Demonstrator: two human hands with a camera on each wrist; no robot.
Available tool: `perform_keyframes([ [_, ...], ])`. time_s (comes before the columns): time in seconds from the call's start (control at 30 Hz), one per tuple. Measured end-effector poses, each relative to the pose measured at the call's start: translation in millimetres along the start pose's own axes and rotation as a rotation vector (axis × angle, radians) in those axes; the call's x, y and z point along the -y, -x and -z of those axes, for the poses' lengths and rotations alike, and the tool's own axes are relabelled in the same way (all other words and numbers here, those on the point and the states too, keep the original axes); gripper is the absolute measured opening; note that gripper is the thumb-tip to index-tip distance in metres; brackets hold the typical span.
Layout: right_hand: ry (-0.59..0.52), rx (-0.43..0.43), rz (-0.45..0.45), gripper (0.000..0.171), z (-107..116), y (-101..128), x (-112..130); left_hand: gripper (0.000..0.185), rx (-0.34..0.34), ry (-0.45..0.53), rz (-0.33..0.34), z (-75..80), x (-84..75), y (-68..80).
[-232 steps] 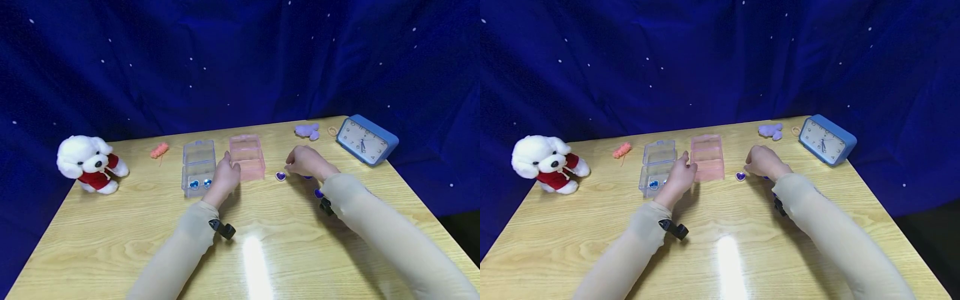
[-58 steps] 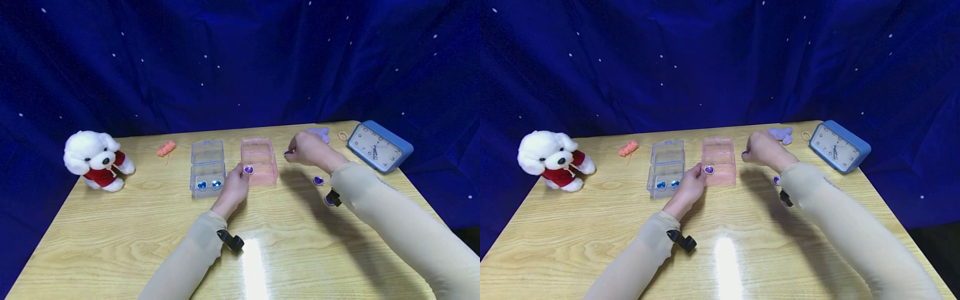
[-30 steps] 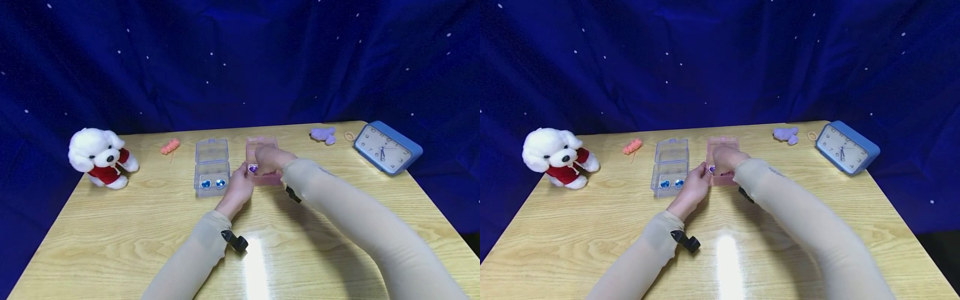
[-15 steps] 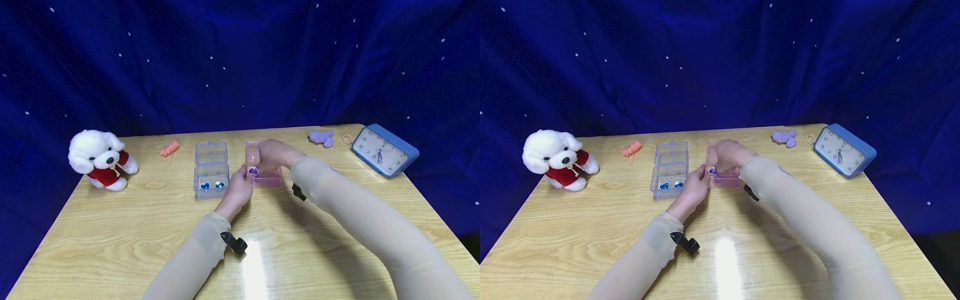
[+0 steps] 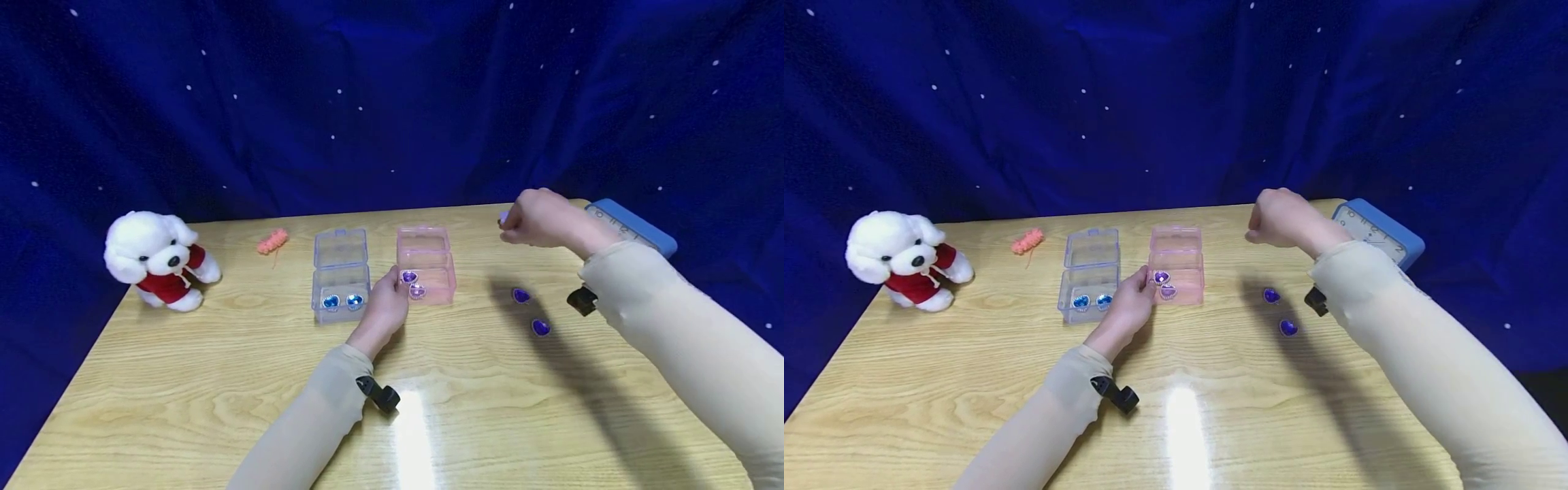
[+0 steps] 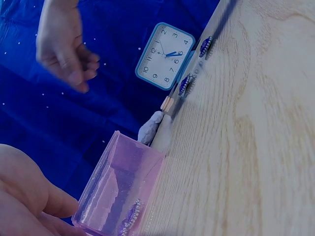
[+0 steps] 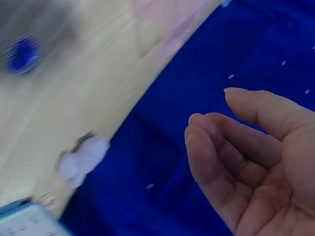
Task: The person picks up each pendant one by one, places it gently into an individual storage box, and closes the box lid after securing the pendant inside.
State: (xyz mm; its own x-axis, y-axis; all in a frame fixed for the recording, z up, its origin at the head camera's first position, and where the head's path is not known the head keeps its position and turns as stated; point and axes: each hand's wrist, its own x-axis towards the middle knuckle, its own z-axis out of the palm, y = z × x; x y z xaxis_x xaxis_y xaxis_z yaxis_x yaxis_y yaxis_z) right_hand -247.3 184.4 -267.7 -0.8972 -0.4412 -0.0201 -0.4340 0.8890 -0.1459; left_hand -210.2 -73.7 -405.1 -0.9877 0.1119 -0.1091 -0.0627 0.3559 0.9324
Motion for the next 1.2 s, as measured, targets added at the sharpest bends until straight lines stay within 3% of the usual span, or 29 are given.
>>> perform_keyframes([
  [0.27,-0.062,0.018,-0.067,0.018,-37.7,30.1,-35.1,0.054,-0.001,0.009,0.014,2.9,1.9,-0.8],
  [0.63,-0.140,0.026,-0.173,0.015,-95.6,45.2,-45.5,0.054,0.000,0.019,0.016,4.4,1.2,0.4],
  [0.9,-0.110,0.035,-0.156,0.016,-111.8,43.7,-39.7,0.054,0.004,0.008,0.010,4.4,0.5,1.5],
  [1.2,-0.105,0.053,-0.159,0.014,-112.9,40.7,-32.0,0.054,-0.001,-0.003,0.005,3.2,0.7,2.8],
])
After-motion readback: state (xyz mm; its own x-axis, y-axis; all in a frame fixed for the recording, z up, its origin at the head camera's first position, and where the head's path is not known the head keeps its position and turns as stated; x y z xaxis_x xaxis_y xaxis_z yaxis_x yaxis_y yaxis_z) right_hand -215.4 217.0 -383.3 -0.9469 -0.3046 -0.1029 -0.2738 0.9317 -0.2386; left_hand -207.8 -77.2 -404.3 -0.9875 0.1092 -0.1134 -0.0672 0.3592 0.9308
